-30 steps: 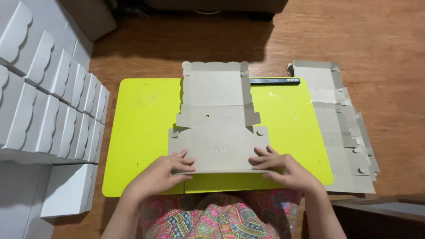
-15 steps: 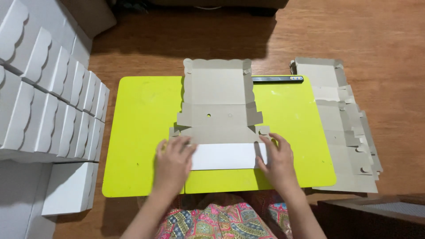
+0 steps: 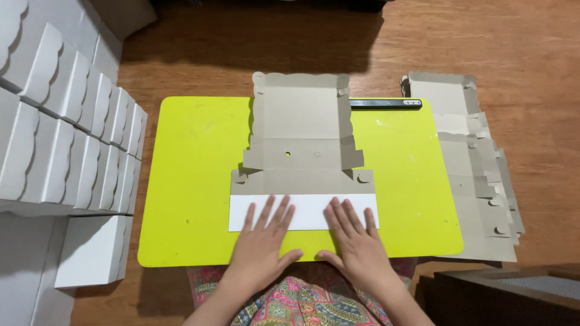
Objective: Assembling a cardboard shipping box by folding flaps and inserting a product box.
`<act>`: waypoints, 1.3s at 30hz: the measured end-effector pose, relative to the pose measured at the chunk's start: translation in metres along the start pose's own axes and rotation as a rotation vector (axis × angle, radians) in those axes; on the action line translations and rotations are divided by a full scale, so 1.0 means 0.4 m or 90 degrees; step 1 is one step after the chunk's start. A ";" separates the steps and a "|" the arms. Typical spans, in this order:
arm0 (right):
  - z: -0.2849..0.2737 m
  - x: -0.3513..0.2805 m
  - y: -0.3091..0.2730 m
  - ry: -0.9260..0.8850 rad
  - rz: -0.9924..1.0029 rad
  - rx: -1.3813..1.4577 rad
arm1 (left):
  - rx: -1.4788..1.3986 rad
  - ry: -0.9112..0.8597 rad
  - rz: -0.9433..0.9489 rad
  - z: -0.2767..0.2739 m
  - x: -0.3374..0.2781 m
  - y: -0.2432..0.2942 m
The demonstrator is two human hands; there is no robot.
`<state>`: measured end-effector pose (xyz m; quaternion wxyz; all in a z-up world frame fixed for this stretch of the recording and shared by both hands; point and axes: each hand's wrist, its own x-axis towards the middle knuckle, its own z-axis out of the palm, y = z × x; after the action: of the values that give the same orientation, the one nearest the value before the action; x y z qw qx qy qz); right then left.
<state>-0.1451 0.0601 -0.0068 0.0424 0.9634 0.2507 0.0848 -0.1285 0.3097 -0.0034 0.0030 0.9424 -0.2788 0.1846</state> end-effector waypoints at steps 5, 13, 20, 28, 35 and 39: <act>0.005 -0.047 0.033 -0.089 0.053 0.062 | 0.070 -0.038 -0.052 -0.009 -0.053 -0.036; -0.030 -0.035 0.145 -0.108 0.331 0.499 | -0.166 -0.289 -0.270 -0.017 -0.078 -0.143; -0.031 -0.086 0.234 0.032 0.315 0.585 | -0.342 0.041 -0.191 -0.007 -0.101 -0.204; -0.018 -0.082 0.239 0.122 0.217 0.548 | -0.399 0.036 -0.142 -0.025 -0.062 -0.217; -0.029 -0.026 0.209 -0.043 0.020 0.306 | -0.012 -0.080 0.076 0.027 -0.036 -0.204; -0.017 -0.019 0.233 -0.013 -0.030 0.258 | -0.023 -0.092 0.137 0.040 -0.034 -0.228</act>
<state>-0.1088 -0.0244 0.0104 -0.1481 0.9469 0.2845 0.0222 -0.0855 0.3922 -0.0141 -0.0199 0.9176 -0.3813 0.1102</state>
